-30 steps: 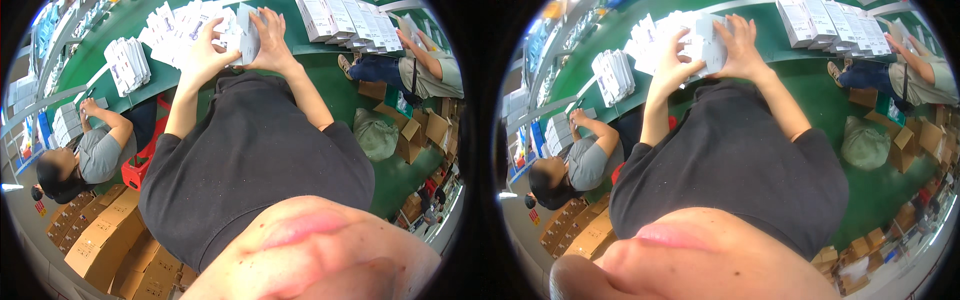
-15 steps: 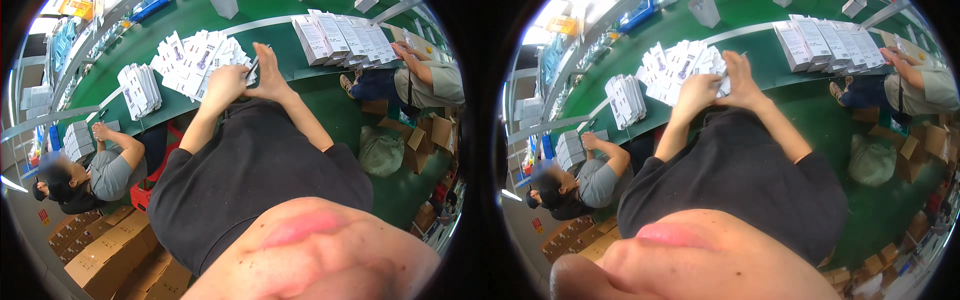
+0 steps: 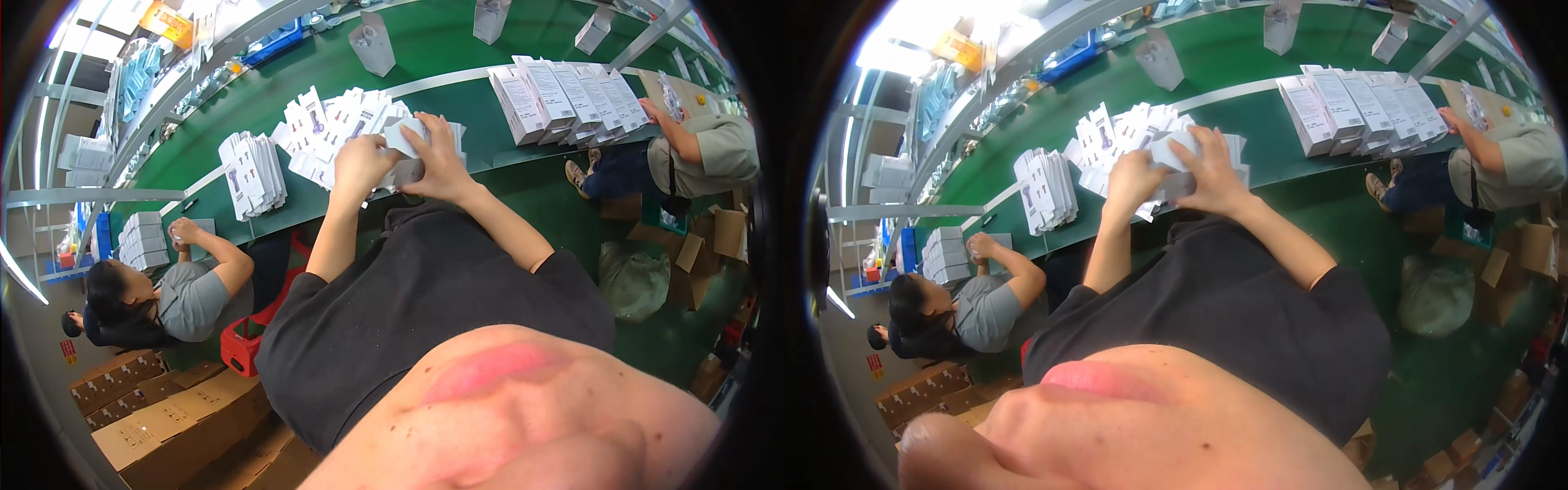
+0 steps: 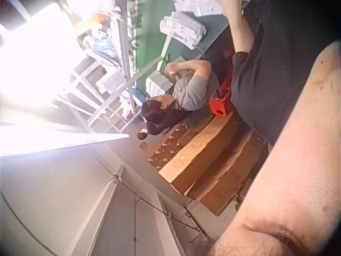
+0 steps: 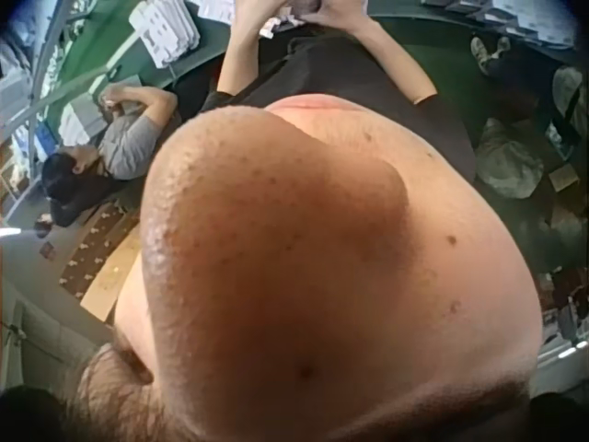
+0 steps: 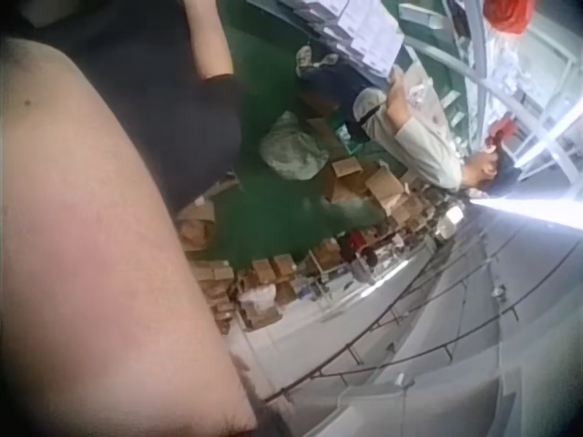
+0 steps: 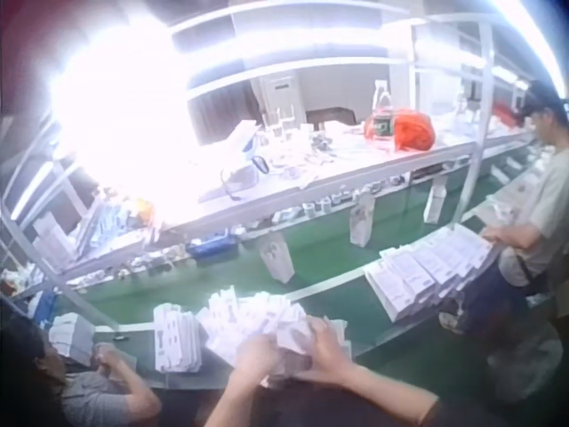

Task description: The person repeatedly takes flat cardboard templates from a pile, folds them into boxes by hand, and places the assembled boxes on the table.

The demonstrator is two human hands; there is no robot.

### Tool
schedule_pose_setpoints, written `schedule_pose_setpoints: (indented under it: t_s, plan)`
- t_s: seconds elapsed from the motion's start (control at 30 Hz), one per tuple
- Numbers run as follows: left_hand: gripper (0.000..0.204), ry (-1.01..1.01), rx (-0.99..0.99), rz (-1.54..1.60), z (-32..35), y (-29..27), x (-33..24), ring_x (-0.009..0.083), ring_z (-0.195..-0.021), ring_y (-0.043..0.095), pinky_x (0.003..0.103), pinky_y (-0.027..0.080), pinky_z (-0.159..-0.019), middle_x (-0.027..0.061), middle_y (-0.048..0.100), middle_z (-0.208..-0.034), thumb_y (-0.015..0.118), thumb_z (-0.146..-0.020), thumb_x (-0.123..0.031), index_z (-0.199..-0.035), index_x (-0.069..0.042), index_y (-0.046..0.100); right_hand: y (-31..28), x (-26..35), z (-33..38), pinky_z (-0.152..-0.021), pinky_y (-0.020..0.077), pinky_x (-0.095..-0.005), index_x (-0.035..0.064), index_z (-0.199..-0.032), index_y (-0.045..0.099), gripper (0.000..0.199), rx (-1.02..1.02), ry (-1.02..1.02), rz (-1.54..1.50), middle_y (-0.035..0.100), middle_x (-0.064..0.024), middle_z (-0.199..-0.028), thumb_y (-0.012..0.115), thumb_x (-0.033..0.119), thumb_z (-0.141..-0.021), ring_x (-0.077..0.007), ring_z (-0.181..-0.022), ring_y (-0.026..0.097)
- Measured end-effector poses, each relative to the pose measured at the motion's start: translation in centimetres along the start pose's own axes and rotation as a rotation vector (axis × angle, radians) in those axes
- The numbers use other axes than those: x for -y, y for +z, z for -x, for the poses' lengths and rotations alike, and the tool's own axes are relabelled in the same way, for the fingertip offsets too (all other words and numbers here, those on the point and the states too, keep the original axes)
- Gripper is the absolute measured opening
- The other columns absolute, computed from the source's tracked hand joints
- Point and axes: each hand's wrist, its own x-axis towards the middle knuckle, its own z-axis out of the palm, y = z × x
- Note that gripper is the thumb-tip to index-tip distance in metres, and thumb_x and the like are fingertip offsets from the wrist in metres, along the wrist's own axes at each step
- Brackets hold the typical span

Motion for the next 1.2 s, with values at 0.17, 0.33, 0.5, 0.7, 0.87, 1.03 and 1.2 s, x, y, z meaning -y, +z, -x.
schedule_pose_setpoints:
  t_s: [0.17,0.33,0.5,0.7,0.87,1.03,1.2]
  plan:
    - [0.048,0.528,-0.307,0.638,-0.6,-1.0,3.8,0.0285,-0.112,0.063,0.036,0.051,-0.09,0.0167,0.066,-0.125,0.077,-0.075,-0.036,-0.111,-0.004,0.073,-3.6,1.7,-1.6,-0.113,0.0337,-0.0481,0.0111,-0.151,0.035,0.11,0.114,0.562,-0.621,0.044,-0.0171,-0.145,0.092,0.032,-0.059,-0.0329,-0.134,0.045]
    - [0.056,1.143,-0.192,1.343,-0.2,1.1,1.4,0.0318,-0.127,0.053,0.04,0.046,-0.102,0.0179,0.047,-0.148,0.08,-0.075,-0.038,-0.12,-0.006,0.068,-4.7,3.1,-2.9,-0.107,0.0394,-0.0408,0.0067,-0.144,0.042,0.086,-0.079,0.365,-1.406,0.051,-0.0178,-0.135,0.085,0.021,-0.072,-0.0296,-0.123,0.051]
    - [0.055,1.176,-0.831,0.434,-1.0,1.6,1.0,0.0381,-0.132,0.048,0.048,0.041,-0.109,0.0204,0.032,-0.156,0.071,-0.083,-0.027,-0.134,-0.01,0.057,-6.3,4.6,-4.7,-0.103,0.0405,-0.0375,0.0053,-0.138,0.049,0.059,-0.104,0.563,-1.291,0.052,-0.0158,-0.132,0.071,0.021,-0.086,-0.0265,-0.12,0.051]
    - [0.064,0.974,-0.314,1.536,1.0,3.5,-0.9,0.0357,-0.131,0.048,0.041,0.041,-0.105,0.0219,0.041,-0.15,0.066,-0.089,-0.029,-0.145,-0.009,0.044,-7.0,6.0,-4.9,-0.102,0.0384,-0.0361,0.001,-0.142,0.048,0.052,-0.05,0.486,-0.85,0.05,-0.0144,-0.137,0.05,0.025,-0.096,-0.0234,-0.117,0.05]
    - [0.061,0.488,-0.001,1.334,0.1,4.0,0.0,0.0314,-0.127,0.049,0.039,0.041,-0.103,0.0187,0.046,-0.143,0.058,-0.094,-0.028,-0.148,-0.01,0.037,-4.9,6.2,-4.6,-0.104,0.0348,-0.0357,0.0031,-0.141,0.051,0.051,-0.199,0.447,-0.792,0.049,-0.0128,-0.137,0.041,0.029,-0.099,-0.0227,-0.117,0.048]
    - [0.054,0.602,-0.167,1.231,0.4,4.0,0.2,0.0251,-0.119,0.05,0.036,0.04,-0.102,0.0142,0.053,-0.132,0.054,-0.095,-0.019,-0.145,-0.007,0.04,-4.8,6.2,-4.5,-0.106,0.0319,-0.0364,0.0043,-0.141,0.051,0.051,-0.233,0.452,-0.755,0.048,-0.0124,-0.135,0.039,0.031,-0.1,-0.0231,-0.119,0.046]
    - [0.05,1.005,0.142,1.728,-0.7,5.0,1.3,0.0224,-0.119,0.049,0.033,0.037,-0.103,0.0134,0.055,-0.129,0.051,-0.096,-0.014,-0.145,-0.007,0.041,-4.2,5.1,-3.4,-0.103,0.0339,-0.0345,0.0042,-0.139,0.051,0.052,-0.166,0.446,-0.787,0.05,-0.0122,-0.132,0.034,0.034,-0.101,-0.0231,-0.115,0.048]
